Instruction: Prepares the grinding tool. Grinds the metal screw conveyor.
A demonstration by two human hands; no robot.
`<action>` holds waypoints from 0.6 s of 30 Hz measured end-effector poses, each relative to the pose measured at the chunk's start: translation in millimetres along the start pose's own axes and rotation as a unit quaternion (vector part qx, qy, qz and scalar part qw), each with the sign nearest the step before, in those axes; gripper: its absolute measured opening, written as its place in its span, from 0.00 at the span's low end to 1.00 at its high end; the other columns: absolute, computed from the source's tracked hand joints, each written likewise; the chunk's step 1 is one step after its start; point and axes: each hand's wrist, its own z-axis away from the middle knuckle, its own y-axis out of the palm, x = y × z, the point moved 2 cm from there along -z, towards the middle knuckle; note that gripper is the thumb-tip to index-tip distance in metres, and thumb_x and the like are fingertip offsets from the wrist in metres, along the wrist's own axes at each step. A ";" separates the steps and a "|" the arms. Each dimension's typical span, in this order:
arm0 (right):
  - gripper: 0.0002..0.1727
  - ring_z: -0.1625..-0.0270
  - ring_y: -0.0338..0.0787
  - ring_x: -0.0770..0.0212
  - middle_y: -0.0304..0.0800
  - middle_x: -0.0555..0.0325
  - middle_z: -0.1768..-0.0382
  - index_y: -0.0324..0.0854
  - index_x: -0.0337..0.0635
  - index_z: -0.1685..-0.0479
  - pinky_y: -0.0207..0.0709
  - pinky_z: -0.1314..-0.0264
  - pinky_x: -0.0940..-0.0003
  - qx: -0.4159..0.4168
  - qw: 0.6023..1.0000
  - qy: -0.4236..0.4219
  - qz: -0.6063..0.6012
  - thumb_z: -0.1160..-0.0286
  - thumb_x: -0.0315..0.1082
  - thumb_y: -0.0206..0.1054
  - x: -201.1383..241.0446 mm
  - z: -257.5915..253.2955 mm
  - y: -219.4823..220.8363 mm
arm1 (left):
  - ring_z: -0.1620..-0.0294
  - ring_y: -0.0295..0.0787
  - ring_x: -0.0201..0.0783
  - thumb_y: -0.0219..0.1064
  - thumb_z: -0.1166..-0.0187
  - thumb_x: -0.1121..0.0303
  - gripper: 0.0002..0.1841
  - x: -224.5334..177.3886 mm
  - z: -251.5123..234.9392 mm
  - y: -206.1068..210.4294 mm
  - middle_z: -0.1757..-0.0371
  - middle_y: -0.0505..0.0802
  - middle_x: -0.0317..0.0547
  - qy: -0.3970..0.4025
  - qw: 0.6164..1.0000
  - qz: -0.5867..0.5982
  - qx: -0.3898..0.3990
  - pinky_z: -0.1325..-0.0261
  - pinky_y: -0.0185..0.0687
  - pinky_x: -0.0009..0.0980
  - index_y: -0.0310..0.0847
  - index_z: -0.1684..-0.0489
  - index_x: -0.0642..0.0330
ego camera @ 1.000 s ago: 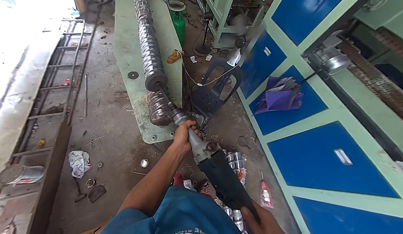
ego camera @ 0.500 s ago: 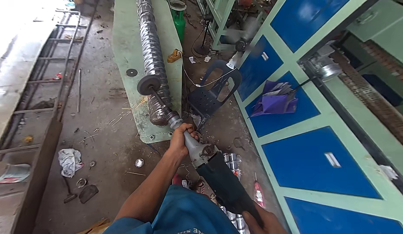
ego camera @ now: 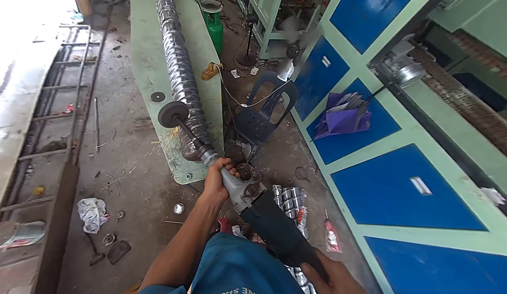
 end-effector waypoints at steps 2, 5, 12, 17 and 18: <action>0.34 0.73 0.90 0.54 0.89 0.51 0.73 0.81 0.38 0.37 0.85 0.65 0.48 0.000 1.000 0.005 0.002 0.15 0.63 0.58 -3.0 -0.5 0.1 | 0.85 0.77 0.35 0.57 0.19 0.71 0.08 0.2 0.0 0.3 0.84 0.75 0.37 0.001 1.000 0.002 -0.001 0.72 0.86 0.33 0.71 0.72 0.54; 0.34 0.72 0.90 0.55 0.89 0.52 0.73 0.82 0.39 0.37 0.84 0.65 0.48 -0.004 1.000 -0.001 0.000 0.16 0.64 0.58 -4.6 -1.1 0.1 | 0.85 0.77 0.35 0.56 0.19 0.71 0.10 -0.1 0.3 -0.3 0.85 0.75 0.37 0.002 1.000 -0.001 -0.005 0.71 0.86 0.33 0.70 0.74 0.54; 0.34 0.74 0.89 0.57 0.88 0.54 0.75 0.82 0.39 0.39 0.85 0.66 0.50 -0.009 0.999 -0.004 -0.030 0.16 0.64 0.58 -18.4 -4.9 2.0 | 0.85 0.78 0.34 0.57 0.19 0.70 0.08 5.4 -5.0 10.3 0.84 0.76 0.37 0.002 1.000 -0.028 -0.010 0.73 0.86 0.32 0.71 0.71 0.54; 0.33 0.76 0.88 0.57 0.87 0.55 0.76 0.82 0.39 0.40 0.86 0.67 0.51 -0.006 0.997 0.006 -0.071 0.14 0.63 0.57 -27.7 -9.5 1.4 | 0.85 0.77 0.34 0.58 0.19 0.70 0.07 11.7 -13.9 23.0 0.84 0.76 0.38 -0.008 0.999 -0.045 -0.008 0.74 0.85 0.32 0.72 0.69 0.55; 0.33 0.76 0.88 0.58 0.87 0.55 0.76 0.82 0.39 0.41 0.85 0.67 0.52 -0.008 0.997 0.004 -0.077 0.15 0.64 0.57 -31.2 -10.9 2.3 | 0.85 0.77 0.34 0.58 0.19 0.70 0.06 13.5 -16.7 24.8 0.84 0.75 0.38 -0.011 0.999 -0.050 -0.010 0.74 0.85 0.32 0.71 0.69 0.55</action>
